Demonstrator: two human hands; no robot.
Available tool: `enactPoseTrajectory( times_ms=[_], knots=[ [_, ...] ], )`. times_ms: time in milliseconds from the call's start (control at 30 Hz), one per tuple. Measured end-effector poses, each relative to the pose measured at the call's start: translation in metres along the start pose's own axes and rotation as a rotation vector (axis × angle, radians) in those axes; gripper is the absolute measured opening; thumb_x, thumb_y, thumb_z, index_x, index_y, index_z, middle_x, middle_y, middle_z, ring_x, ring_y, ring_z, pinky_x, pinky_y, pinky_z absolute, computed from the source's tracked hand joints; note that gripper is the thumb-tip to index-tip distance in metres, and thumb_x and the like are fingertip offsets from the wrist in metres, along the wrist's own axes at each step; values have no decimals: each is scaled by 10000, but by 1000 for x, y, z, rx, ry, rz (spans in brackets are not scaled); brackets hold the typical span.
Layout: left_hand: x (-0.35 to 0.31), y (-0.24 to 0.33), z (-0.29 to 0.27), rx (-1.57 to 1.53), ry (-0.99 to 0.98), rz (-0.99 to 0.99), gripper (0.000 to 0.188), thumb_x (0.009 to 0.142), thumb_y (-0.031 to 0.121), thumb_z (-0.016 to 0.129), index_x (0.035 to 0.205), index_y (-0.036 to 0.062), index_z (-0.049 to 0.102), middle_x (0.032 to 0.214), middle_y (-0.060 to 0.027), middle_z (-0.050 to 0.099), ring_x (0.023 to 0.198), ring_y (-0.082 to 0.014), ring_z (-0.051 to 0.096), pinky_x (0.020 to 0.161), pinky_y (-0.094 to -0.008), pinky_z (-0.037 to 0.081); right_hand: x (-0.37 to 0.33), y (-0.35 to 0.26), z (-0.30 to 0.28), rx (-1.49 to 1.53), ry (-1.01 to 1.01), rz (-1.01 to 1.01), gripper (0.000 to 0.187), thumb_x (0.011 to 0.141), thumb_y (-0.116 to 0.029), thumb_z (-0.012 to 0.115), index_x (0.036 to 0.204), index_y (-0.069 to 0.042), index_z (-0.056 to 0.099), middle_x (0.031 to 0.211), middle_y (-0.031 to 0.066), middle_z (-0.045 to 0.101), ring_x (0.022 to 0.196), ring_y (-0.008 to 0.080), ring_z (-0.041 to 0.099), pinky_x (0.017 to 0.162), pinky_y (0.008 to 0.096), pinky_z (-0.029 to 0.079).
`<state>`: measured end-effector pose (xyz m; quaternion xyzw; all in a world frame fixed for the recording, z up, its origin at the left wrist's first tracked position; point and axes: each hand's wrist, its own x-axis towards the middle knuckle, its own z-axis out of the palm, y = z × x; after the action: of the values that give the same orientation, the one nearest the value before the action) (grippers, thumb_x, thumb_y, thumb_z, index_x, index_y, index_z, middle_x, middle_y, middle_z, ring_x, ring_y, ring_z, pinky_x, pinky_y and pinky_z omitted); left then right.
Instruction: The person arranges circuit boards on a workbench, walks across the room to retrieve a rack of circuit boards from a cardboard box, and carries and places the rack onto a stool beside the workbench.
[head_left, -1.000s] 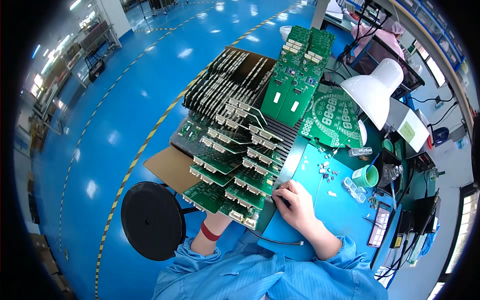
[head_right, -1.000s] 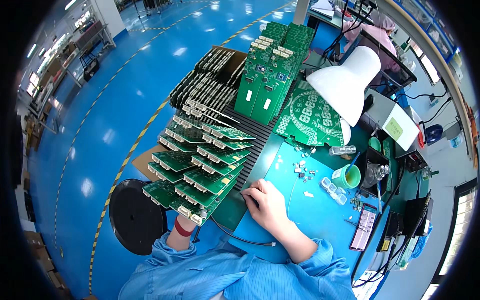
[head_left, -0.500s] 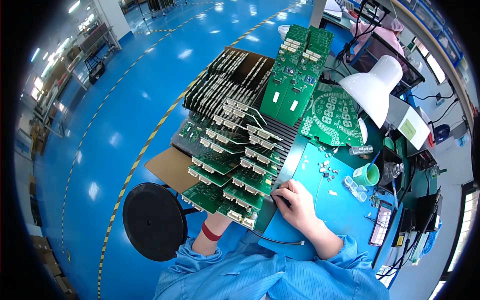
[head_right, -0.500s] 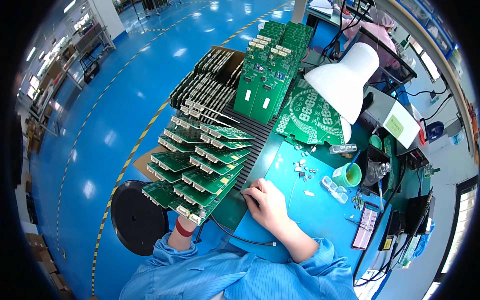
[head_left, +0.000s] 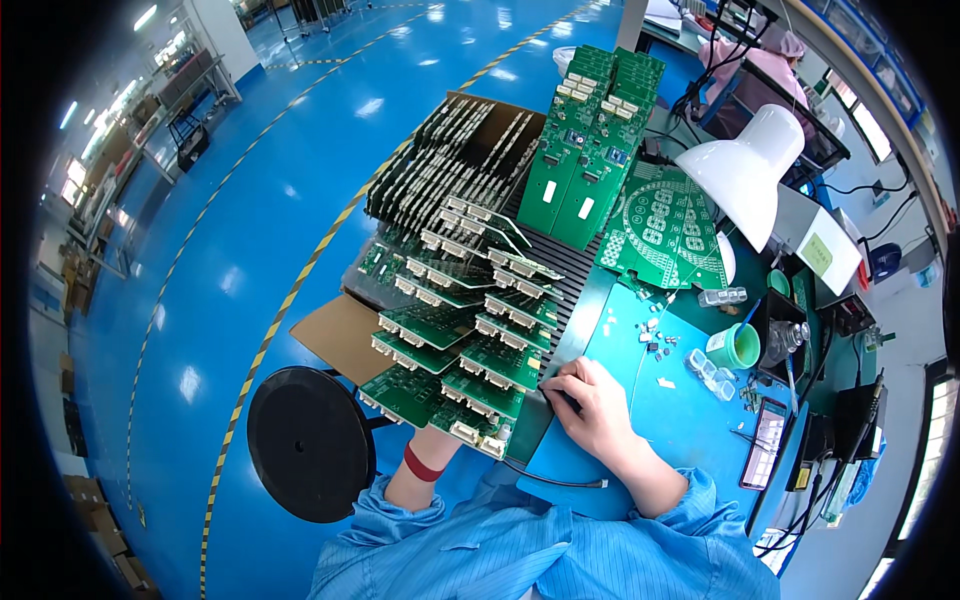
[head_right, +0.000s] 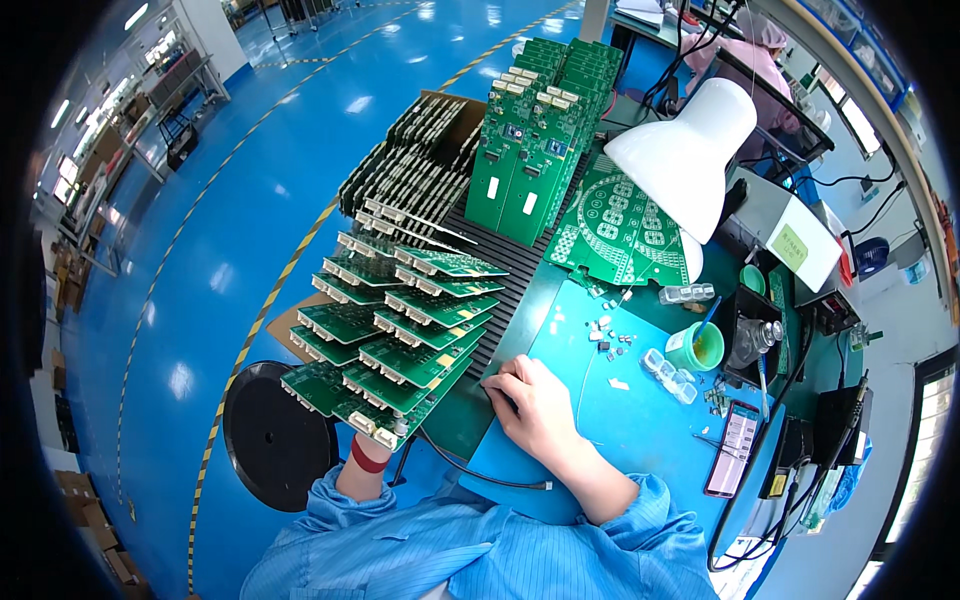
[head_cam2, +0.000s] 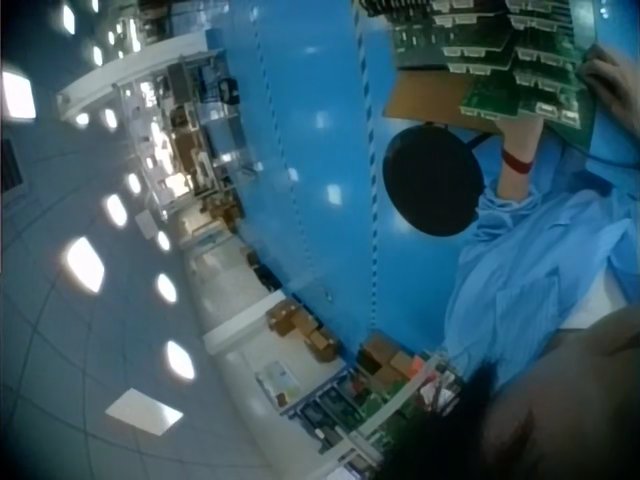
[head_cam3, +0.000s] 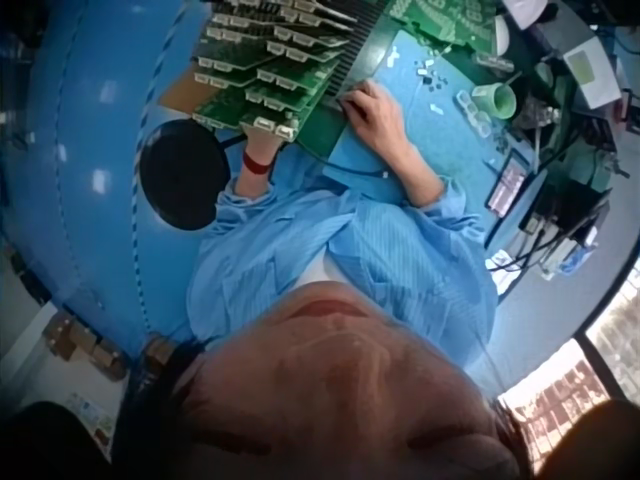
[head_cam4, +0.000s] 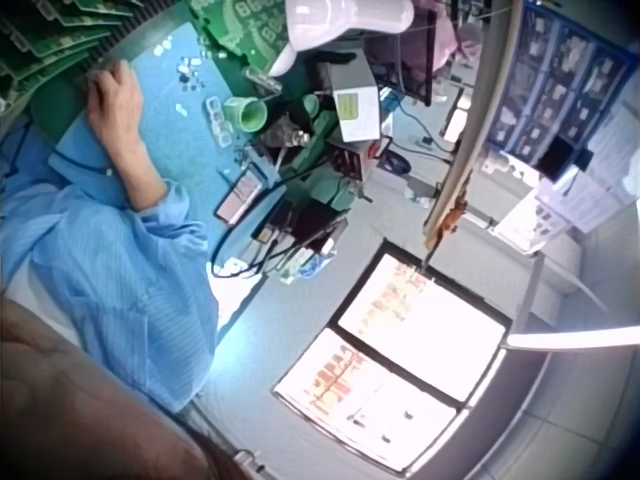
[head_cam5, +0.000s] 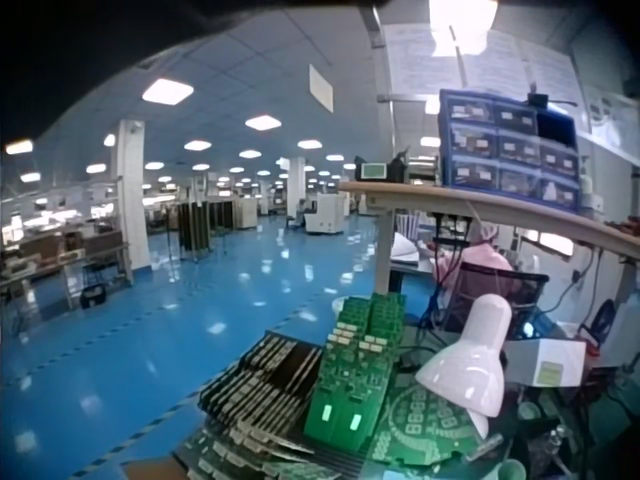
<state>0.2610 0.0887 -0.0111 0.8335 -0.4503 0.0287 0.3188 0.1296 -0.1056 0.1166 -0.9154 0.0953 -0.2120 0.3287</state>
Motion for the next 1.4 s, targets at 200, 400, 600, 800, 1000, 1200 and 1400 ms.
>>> enactPoseTrajectory(
  times_ms=[200, 400, 600, 800, 1000, 1200, 1400],
  knots=[
    [0, 2, -1, 4, 0, 0, 489, 924, 386, 538, 1347, 144, 493, 1364, -75, 505, 1258, -268, 470, 1072, -440, 355, -1, -1, -1, 9, -6, 17, 120, 752, -35, 702, 860, -74, 669, 835, 67, 585, 781, 259, 589, 666, 345, 487],
    [0, 1, 0, 6, 5, 2, 477, 919, 379, 548, 1332, 143, 513, 1349, -76, 520, 1249, -272, 479, 1068, -441, 358, -1, -1, -1, 15, -10, 17, 123, 749, -35, 704, 861, -75, 669, 839, 65, 586, 788, 257, 590, 673, 345, 487],
    [2, 0, 1, 15, 9, 9, 465, 914, 371, 558, 1318, 143, 533, 1335, -76, 535, 1239, -276, 488, 1065, -443, 360, 0, 1, -1, 5, 2, -11, 105, 769, -56, 697, 865, -86, 666, 845, 50, 561, 767, 247, 578, 652, 351, 488],
    [5, 0, -1, 59, 46, 41, 453, 910, 364, 568, 1304, 142, 553, 1320, -77, 551, 1230, -279, 497, 1061, -444, 363, 1, 1, -1, 9, -5, 7, 122, 757, -39, 704, 867, -77, 667, 844, 59, 572, 779, 254, 584, 666, 349, 488],
    [21, 21, -20, -11, 127, -42, 396, 878, 327, 606, 1223, 134, 614, 1253, -80, 592, 1181, -302, 522, 1036, -452, 377, 0, 0, 1, 11, -20, -26, 118, 750, -35, 710, 854, -77, 674, 842, 65, 570, 775, 256, 582, 666, 344, 485],
    [50, 55, -61, 28, 197, -8, 393, 749, 237, 650, 1121, 111, 663, 1208, -133, 590, 1185, -355, 484, 1045, -497, 361, -1, -6, 0, -32, 18, -4, 145, 733, -1, 717, 854, -67, 674, 835, 76, 571, 776, 260, 583, 665, 345, 477],
    [40, 55, -81, -184, 216, -17, 746, 676, 17, 596, 1397, 67, 414, 1500, -185, 291, 1370, -388, 305, 1139, -473, 237, -3, -3, -1, 10, 8, -17, 132, 750, 0, 710, 861, -54, 667, 842, 85, 578, 776, 262, 590, 670, 338, 476]
  ],
)
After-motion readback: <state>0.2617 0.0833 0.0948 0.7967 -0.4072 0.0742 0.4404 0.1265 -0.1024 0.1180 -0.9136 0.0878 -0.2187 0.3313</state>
